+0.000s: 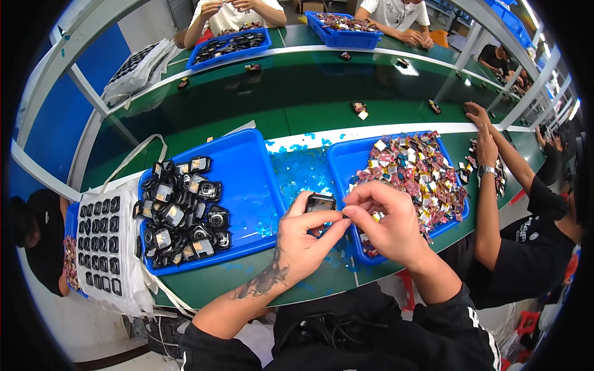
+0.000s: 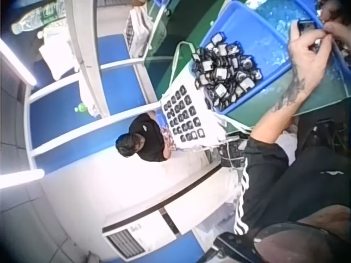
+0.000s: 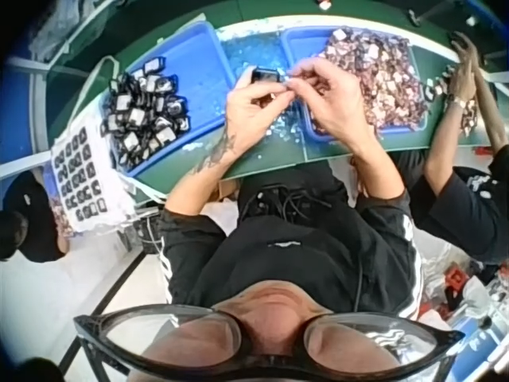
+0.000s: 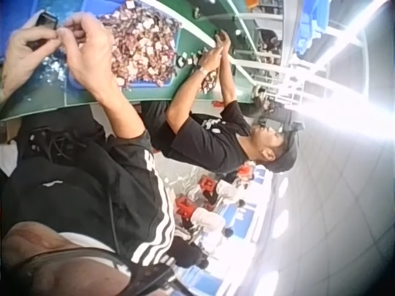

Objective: Sorting and inspecting small electronic components on an assembly line workbench.

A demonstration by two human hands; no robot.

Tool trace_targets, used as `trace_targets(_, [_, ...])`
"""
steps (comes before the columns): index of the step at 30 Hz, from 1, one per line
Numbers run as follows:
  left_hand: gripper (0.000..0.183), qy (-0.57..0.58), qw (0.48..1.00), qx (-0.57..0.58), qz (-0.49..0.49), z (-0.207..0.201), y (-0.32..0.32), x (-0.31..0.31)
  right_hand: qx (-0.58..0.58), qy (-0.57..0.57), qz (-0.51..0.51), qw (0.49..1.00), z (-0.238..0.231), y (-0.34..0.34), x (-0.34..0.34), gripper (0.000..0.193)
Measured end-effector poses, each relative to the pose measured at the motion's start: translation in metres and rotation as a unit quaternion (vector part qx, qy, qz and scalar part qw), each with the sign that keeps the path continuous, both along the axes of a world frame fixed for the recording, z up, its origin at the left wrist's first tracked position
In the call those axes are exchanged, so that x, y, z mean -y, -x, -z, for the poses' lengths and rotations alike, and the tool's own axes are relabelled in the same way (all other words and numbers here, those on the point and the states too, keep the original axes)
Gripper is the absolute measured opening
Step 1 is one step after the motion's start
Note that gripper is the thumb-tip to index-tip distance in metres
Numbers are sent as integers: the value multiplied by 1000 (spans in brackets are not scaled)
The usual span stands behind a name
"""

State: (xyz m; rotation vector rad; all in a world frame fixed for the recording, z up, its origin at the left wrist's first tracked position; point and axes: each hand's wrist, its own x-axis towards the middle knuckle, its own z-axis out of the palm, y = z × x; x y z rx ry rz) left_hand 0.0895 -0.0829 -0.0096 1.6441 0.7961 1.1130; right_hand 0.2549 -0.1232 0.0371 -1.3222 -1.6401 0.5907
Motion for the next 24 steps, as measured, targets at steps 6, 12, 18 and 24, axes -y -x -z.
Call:
trace_targets(6, [14,-17,1000,-11,2,-3,2,-1,-86,93,-13,992,2,-3,-3,12])
trace_targets(12, [13,72,997,26,29,5,2,-7,186,-211,19,959,4,13,9,19])
trace_targets(18, [12,199,966,132,97,-8,5,-10,47,49,42,997,10,-10,-8,21])
trace_targets(24, [14,276,930,151,189,-7,7,-8,-240,76,-139,958,31,-15,-5,23])
